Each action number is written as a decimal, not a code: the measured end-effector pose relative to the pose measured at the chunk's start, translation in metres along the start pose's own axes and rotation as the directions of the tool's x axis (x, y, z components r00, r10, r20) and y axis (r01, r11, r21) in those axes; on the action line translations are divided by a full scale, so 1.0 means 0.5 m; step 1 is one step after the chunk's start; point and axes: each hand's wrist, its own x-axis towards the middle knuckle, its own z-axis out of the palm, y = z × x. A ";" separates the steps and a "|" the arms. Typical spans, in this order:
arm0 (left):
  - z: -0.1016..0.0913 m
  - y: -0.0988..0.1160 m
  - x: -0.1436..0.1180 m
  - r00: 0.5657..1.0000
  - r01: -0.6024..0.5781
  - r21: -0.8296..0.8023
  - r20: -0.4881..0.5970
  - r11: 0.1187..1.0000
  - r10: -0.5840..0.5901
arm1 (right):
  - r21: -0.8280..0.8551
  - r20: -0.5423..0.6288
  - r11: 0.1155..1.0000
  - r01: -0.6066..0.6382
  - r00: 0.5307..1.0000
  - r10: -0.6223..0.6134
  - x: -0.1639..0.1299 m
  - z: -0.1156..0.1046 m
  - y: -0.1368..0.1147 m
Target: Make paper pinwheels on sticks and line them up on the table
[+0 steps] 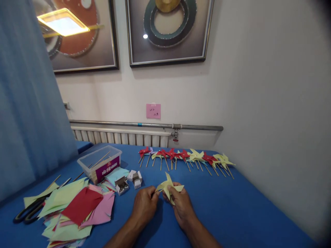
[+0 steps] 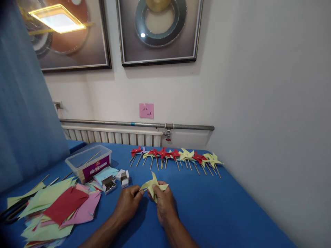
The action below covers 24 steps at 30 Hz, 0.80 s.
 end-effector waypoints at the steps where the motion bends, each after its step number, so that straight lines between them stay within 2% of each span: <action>1: -0.002 0.000 0.001 1.000 0.002 -0.011 0.005 1.000 -0.002 | -0.002 -0.008 1.000 0.006 1.000 -0.006 0.003 -0.002 0.000; 4: -0.010 0.000 0.003 1.000 0.010 -0.017 -0.002 1.000 -0.010 | -0.004 -0.080 1.000 0.025 0.996 -0.026 0.018 -0.015 -0.007; 8: -0.021 -0.004 0.006 1.000 0.009 0.060 -0.011 0.998 -0.008 | -0.009 -0.174 0.999 0.050 0.983 -0.051 0.037 -0.038 -0.022; 16: -0.019 -0.004 0.003 0.999 -0.035 0.219 0.036 0.975 0.028 | 0.015 -0.214 0.997 0.072 0.975 -0.067 0.046 -0.051 -0.018; 20: -0.017 -0.006 0.000 0.997 -0.067 0.293 0.062 0.954 0.050 | 0.007 -0.188 0.999 0.051 0.981 -0.049 0.048 -0.053 -0.018; 22: -0.017 -0.006 0.000 0.998 -0.060 0.291 0.053 0.955 0.047 | -0.001 -0.182 0.996 0.085 0.980 -0.083 0.052 -0.059 -0.023; 24: -0.013 -0.004 0.002 1.000 -0.011 0.262 0.020 0.965 0.006 | -0.012 -0.231 0.989 0.145 0.962 -0.143 0.059 -0.067 -0.028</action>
